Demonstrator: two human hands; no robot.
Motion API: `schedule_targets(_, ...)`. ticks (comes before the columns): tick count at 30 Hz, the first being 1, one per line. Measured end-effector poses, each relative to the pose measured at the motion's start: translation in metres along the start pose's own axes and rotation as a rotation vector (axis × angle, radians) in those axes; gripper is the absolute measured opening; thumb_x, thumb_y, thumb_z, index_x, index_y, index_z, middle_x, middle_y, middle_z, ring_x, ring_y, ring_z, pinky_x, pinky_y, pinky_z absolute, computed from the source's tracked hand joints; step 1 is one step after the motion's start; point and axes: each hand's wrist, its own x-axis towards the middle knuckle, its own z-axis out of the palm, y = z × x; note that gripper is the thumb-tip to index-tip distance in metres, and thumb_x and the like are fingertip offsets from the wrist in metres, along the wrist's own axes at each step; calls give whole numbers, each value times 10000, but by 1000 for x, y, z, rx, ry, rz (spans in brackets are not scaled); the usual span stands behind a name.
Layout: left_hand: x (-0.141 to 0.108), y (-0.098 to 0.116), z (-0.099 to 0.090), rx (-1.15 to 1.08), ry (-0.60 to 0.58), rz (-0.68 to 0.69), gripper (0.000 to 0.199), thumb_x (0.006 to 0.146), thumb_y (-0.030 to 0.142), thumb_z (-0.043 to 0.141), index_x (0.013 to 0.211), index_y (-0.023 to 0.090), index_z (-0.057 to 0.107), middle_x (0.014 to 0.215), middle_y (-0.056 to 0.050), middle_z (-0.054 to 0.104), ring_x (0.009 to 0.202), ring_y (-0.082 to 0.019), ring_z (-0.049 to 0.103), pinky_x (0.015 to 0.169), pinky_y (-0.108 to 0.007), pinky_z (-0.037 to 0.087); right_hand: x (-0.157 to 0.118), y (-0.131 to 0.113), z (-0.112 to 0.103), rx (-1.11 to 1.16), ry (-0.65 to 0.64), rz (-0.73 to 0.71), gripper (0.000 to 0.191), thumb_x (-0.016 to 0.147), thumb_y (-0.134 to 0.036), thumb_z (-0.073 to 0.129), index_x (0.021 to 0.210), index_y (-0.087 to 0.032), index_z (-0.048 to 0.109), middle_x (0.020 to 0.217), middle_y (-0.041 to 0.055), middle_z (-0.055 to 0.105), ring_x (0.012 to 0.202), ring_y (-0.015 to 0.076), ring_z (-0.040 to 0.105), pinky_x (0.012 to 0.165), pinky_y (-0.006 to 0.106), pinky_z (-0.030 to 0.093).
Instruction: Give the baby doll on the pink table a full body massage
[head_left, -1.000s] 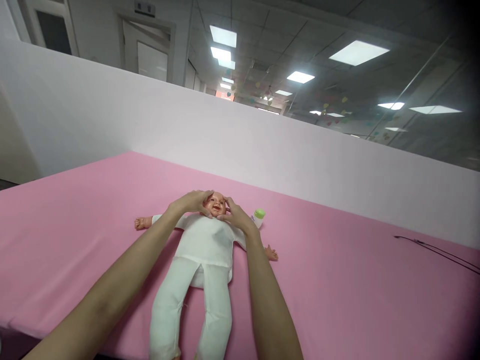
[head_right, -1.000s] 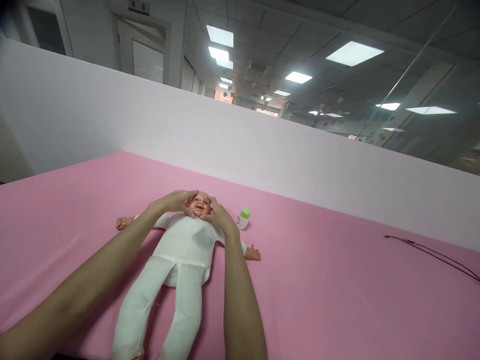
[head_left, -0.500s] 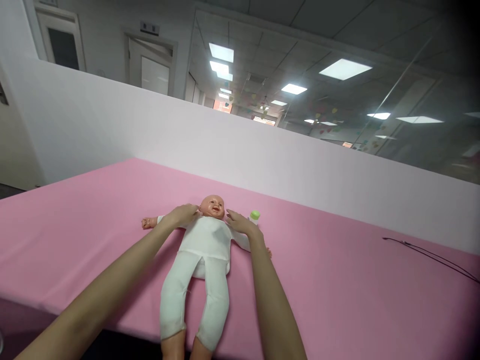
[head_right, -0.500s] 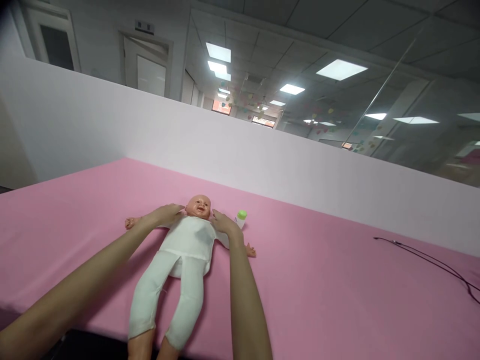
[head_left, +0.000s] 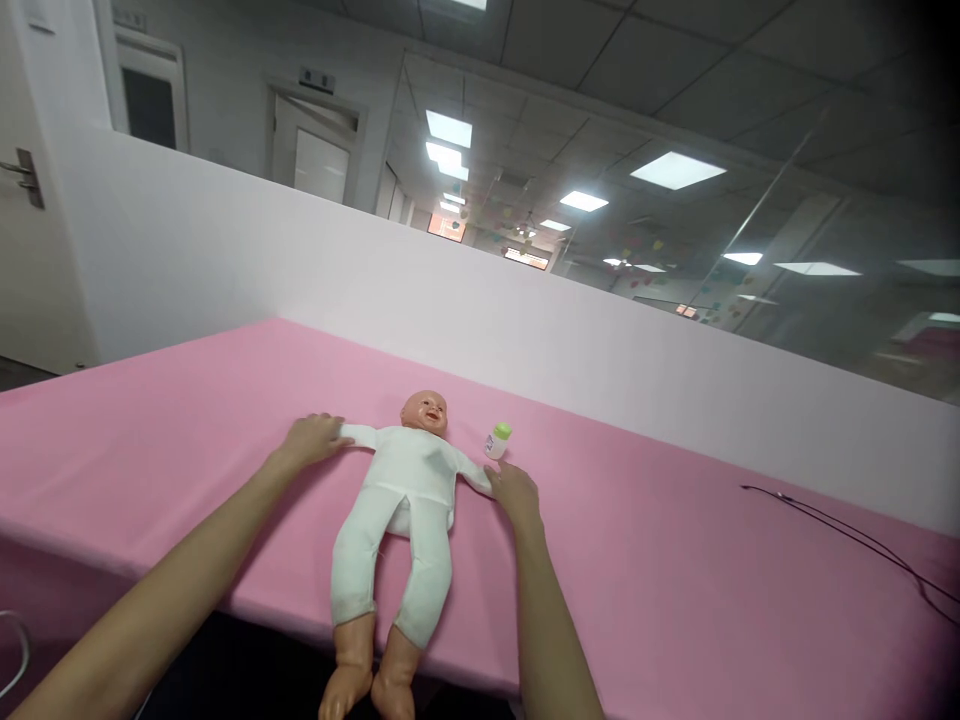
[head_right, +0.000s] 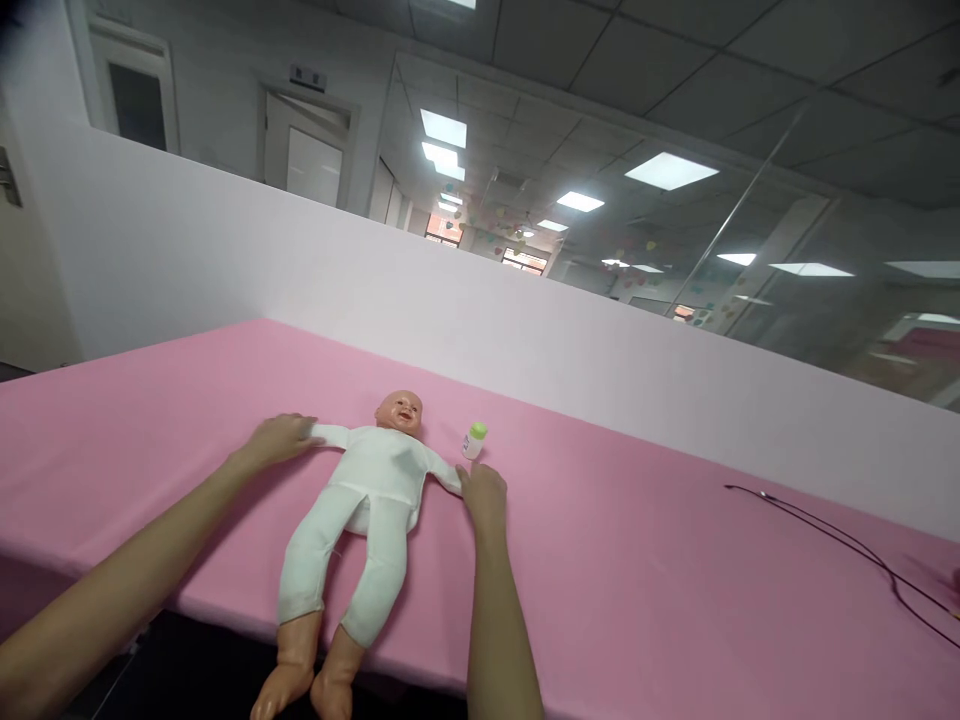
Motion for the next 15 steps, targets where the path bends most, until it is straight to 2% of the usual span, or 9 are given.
schedule_targets(3,0,-21,-18,3,-21,-112,526,729,639,730,1066,236,714,1122,-164,745,1051,-384,667,763,-373,444,-2,17,-11,-10,-40,286,639,1031,-593,333,1245,-91,666,1294,279,645,1252,407,575,929,479,468)
schedule_targets(6,-1,-29,-23,-38,-63,-117,425,665,626,779,806,243,662,890,-97,740,830,-316,676,655,-335,391,-2,21,-16,-9,-116,414,701,1010,-657,316,1238,-99,672,1355,299,600,1287,429,555,939,526,461)
schedule_targets(9,-2,-26,-20,-93,-19,-135,440,637,609,807,663,242,566,737,-56,681,642,-249,612,591,-324,347,-1,20,-15,46,-109,406,670,972,-692,401,1185,-116,669,1226,276,672,1161,393,650,880,478,494)
schedule_targets(11,-1,-24,-18,-192,59,-147,415,598,551,845,665,239,580,717,-41,665,606,-222,580,569,-315,338,1,22,-11,172,-101,364,606,908,-704,537,1089,-141,671,1031,223,731,951,347,712,778,425,517)
schedule_targets(13,1,-23,-15,-392,148,-158,379,564,485,877,717,232,639,691,-26,651,595,-202,564,553,-302,347,5,25,-5,401,-99,282,504,838,-670,671,915,-173,665,781,141,723,702,280,684,658,375,504)
schedule_targets(15,4,-22,-11,-685,238,-189,396,537,450,907,747,218,665,645,-7,623,577,-176,541,545,-289,368,8,27,2,727,-35,181,450,770,-620,776,752,-196,627,589,61,643,534,211,586,563,332,462)
